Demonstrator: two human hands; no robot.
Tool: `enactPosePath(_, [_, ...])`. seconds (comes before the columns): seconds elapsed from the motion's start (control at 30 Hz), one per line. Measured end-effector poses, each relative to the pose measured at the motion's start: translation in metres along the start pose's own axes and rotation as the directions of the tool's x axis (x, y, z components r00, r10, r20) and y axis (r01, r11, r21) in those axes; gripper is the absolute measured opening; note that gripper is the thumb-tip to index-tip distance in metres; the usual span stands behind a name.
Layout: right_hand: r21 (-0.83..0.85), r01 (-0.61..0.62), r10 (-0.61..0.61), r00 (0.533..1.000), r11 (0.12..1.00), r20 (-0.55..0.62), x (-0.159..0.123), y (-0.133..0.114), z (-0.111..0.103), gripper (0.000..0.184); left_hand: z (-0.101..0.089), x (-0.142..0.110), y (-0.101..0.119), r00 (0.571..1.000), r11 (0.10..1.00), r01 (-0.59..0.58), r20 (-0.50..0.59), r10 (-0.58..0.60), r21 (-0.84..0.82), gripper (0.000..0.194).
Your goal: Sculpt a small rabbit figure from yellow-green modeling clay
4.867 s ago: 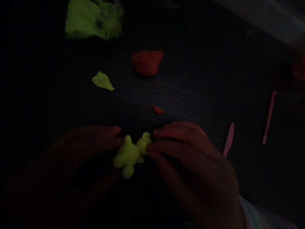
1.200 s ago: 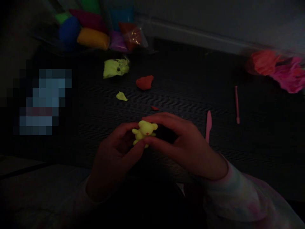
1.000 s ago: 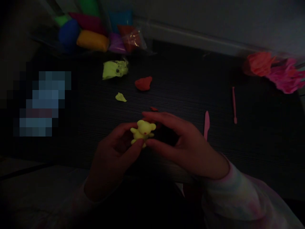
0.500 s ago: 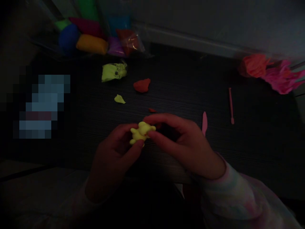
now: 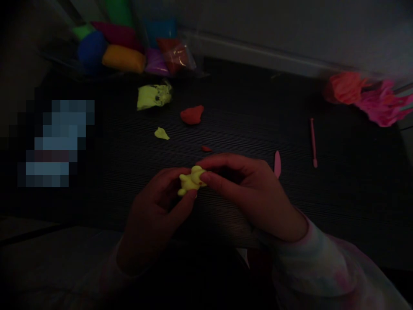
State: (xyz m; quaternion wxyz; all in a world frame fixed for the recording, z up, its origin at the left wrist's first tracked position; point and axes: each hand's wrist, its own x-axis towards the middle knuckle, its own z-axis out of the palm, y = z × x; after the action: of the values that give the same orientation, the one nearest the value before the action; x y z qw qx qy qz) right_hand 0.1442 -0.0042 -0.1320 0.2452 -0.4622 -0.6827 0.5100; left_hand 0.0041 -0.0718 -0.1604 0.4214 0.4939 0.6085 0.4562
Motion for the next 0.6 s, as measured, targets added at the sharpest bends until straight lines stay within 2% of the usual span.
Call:
enactPosePath(0.4, [0.05, -0.049, 0.048, 0.999, 0.998, 0.024, 0.001, 0.0003, 0.0018, 0.013, -0.0007, 0.0002, 0.0003, 1.0, 0.997, -0.024, -0.002, 0.024, 0.074, 0.023])
enactPosePath(0.6, [0.064, -0.062, 0.061, 0.998, 0.996, 0.029, 0.0006, 0.0013, 0.0016, 0.013, -0.0009, 0.0011, -0.0006, 0.999, 0.998, -0.042, 0.005, 0.042, 0.056, 0.024])
